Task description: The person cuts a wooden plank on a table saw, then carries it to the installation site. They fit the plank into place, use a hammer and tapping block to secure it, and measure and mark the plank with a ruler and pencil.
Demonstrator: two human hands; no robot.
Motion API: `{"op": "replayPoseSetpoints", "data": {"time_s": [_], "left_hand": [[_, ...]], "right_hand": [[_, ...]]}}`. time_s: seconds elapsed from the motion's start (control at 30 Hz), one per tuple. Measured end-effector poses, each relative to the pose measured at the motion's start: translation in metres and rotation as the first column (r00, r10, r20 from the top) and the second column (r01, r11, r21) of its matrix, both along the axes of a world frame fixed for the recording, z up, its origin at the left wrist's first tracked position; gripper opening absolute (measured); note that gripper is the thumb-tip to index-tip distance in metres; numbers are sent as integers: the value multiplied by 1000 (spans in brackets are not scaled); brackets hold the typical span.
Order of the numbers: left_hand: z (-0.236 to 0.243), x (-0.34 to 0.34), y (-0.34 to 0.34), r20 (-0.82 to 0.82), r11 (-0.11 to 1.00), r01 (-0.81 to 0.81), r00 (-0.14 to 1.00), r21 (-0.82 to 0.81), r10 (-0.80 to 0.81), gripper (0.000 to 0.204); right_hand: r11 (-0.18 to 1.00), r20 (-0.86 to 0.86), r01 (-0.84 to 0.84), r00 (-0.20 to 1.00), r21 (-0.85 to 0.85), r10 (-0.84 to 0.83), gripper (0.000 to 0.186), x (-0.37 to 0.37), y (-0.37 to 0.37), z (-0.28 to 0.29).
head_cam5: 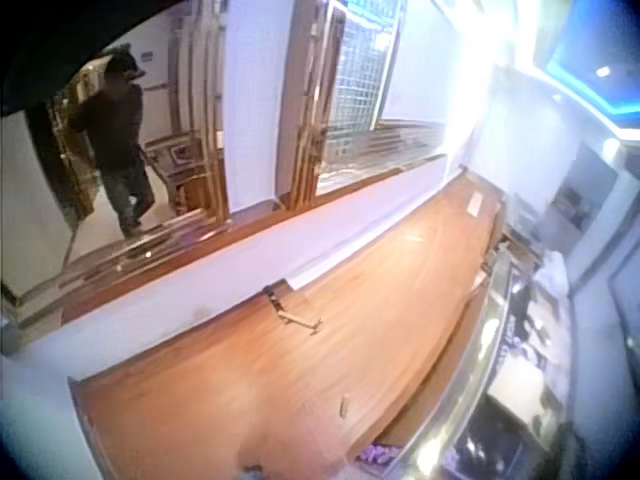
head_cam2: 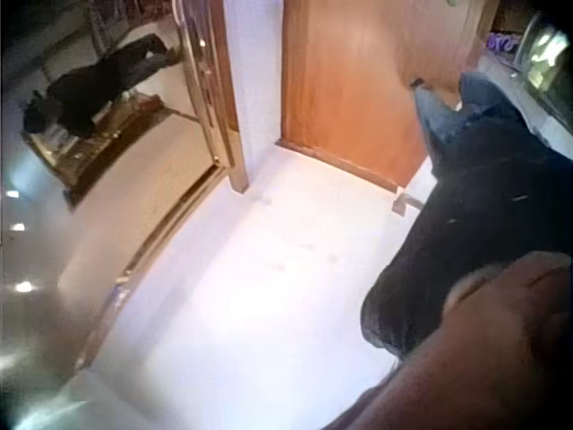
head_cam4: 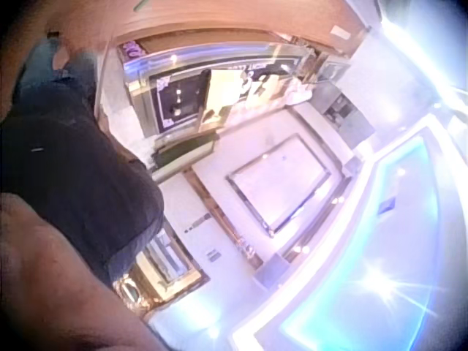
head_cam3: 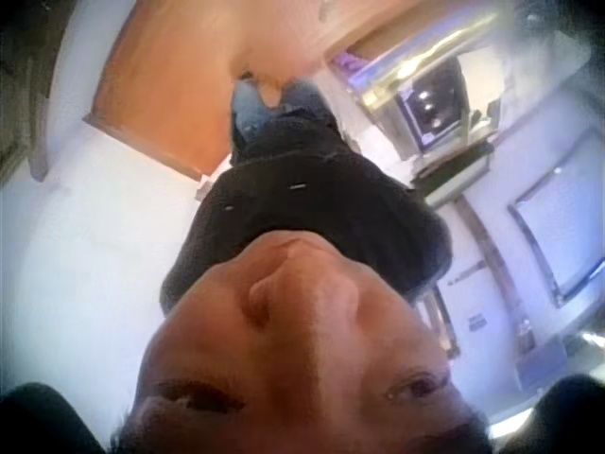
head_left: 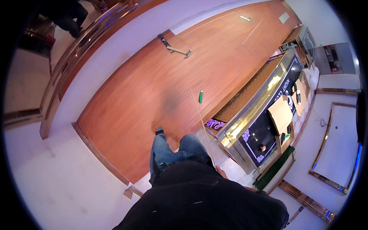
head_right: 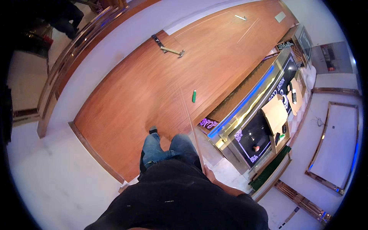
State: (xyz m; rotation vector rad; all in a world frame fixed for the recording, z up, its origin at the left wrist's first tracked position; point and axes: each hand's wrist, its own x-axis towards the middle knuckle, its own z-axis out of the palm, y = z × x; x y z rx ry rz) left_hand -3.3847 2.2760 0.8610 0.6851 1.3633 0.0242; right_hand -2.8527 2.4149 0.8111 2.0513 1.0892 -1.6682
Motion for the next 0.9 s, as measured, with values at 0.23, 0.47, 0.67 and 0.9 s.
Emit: {"op": "replayPoseSetpoints", "data": {"time_s": [0.23, 0.47, 0.67, 0.9], "left_hand": [[68, -11, 211, 76, 994, 96, 992, 43, -99, 45], [124, 18, 386, 102, 995, 96, 990, -1, -95, 46], [124, 35, 572, 205, 986, 162, 965, 26, -164, 47], [96, 60, 858, 291, 962, 248, 917, 118, -272, 48]], "right_hand": [[954, 50, 300, 953, 6, -300, 85, 7, 125, 55], [934, 11, 357, 934, 35, -357, 86, 38, 330, 95], [940, 38, 334, 941, 66, -336, 86, 67, 518, 119], [952, 110, 289, 948, 98, -299, 86, 92, 763, 146]]}}
